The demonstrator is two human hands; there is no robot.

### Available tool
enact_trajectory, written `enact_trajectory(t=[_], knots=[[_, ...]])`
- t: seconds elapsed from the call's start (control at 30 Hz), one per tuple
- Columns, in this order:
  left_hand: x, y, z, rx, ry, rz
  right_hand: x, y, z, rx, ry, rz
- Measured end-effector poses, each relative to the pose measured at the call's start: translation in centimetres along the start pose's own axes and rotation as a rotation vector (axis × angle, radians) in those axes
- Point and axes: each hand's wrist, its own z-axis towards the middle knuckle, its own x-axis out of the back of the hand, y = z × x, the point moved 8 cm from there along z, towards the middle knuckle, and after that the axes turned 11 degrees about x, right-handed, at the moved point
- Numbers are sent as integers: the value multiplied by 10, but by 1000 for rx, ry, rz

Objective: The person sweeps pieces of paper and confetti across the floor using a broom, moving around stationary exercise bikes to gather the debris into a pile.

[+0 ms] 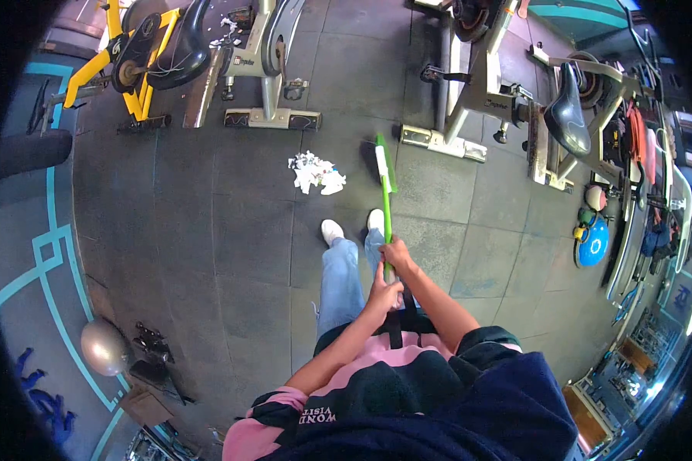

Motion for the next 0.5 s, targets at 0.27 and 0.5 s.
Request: enact_trajectory(t=[0.27, 0.5], knots=[[105, 18, -13, 51, 53, -136, -119, -2, 16, -38, -41, 119], [169, 37, -76, 30, 159, 50, -235, 22, 18, 74, -70, 122]])
